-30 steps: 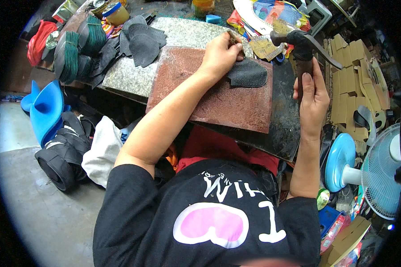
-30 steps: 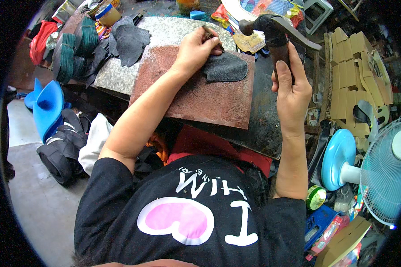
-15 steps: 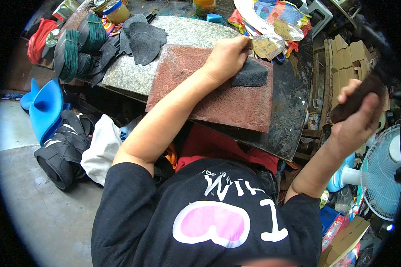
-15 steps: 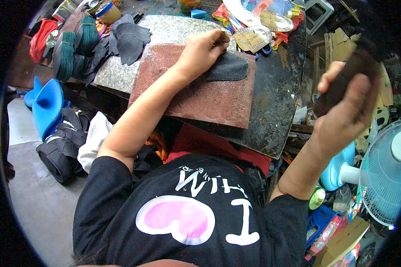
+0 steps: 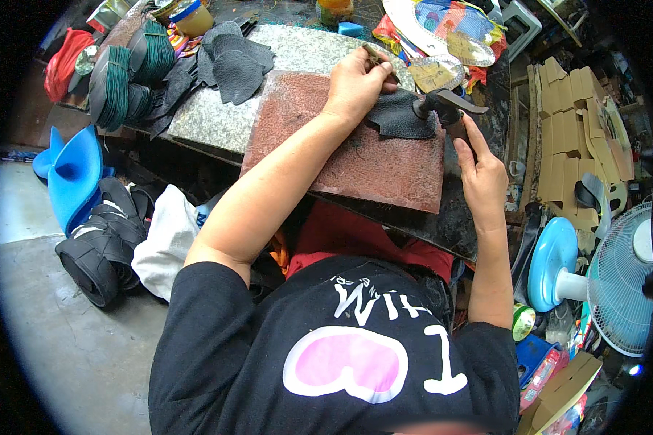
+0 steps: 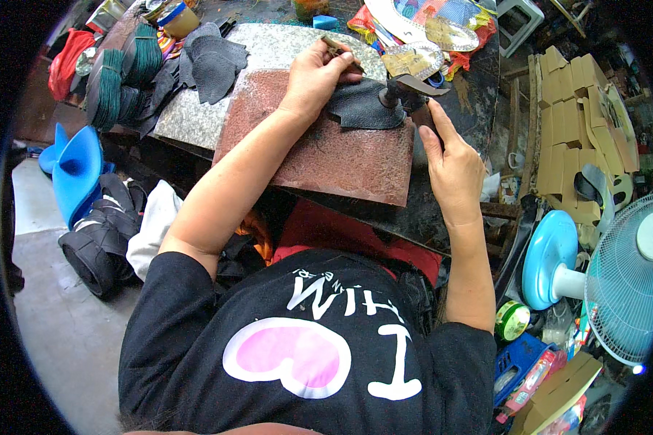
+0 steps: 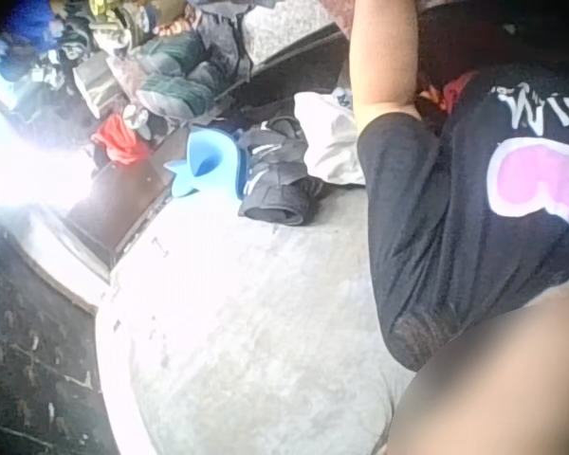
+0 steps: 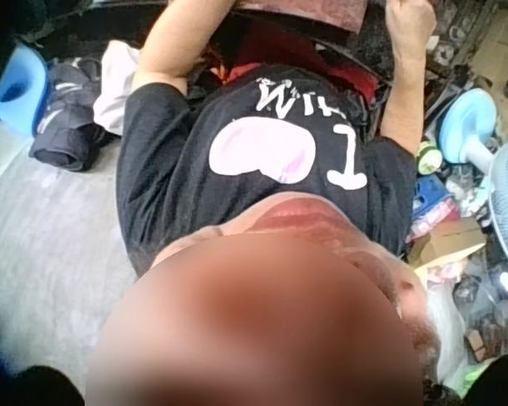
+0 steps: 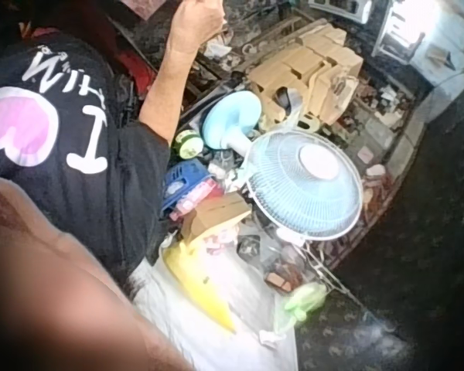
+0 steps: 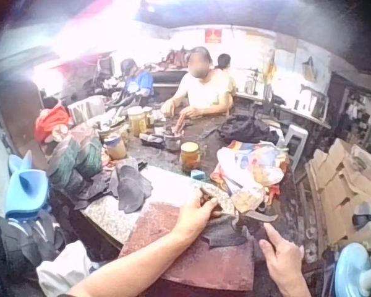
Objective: The person uses a hammer to repeatedly strike a small black leather piece placed on a reddish-brown work block. They adjust the leather's position and orientation between strikes, then lift and inspect the edges and surface of the piece.
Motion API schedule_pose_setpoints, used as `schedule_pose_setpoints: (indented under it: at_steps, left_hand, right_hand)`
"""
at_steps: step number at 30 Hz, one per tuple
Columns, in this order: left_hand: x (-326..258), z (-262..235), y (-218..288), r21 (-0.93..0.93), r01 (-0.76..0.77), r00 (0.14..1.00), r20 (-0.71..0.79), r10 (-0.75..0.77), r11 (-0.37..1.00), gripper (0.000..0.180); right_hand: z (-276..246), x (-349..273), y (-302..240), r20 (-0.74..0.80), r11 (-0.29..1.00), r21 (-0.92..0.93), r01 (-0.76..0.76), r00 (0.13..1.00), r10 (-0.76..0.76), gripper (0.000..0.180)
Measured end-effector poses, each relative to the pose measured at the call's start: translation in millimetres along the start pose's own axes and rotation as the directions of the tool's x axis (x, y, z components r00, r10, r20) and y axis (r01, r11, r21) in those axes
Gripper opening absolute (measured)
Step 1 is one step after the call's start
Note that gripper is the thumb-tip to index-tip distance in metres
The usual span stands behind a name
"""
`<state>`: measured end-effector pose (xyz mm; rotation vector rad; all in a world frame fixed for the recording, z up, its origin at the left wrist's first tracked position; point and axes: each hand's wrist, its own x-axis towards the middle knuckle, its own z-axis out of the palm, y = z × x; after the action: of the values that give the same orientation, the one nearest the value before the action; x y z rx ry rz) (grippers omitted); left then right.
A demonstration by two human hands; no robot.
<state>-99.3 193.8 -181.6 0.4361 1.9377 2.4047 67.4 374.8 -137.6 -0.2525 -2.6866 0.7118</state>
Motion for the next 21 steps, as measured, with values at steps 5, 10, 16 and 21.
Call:
schedule_pose_setpoints:
  at_steps: [5,10,16,21]
  left_hand:
    - [0.5,1.7,-4.5,0.171,-0.04,0.994,0.105,0.022,0.984,0.014]
    - [-1.7,2.2,-2.0,0.346,-0.14,0.986,0.134,0.099,0.928,0.017]
    - [-6.9,10.0,15.6,0.587,-0.576,0.817,0.398,0.417,0.569,0.012]
    - [-12.0,18.8,20.2,0.613,-0.578,0.816,0.404,0.414,0.539,0.01]
  right_hand:
    - [9.0,-0.6,19.3,0.029,0.995,0.094,-0.042,0.999,0.04,0.038]
    - [-32.6,10.2,-9.9,0.022,0.892,0.447,-0.073,0.997,0.071,0.039]
    - [-78.3,23.2,-59.4,-0.581,0.729,0.589,0.347,0.809,0.084,0.037]
    - [-20.5,18.4,-8.2,0.013,0.895,0.433,-0.11,0.993,0.116,0.038]
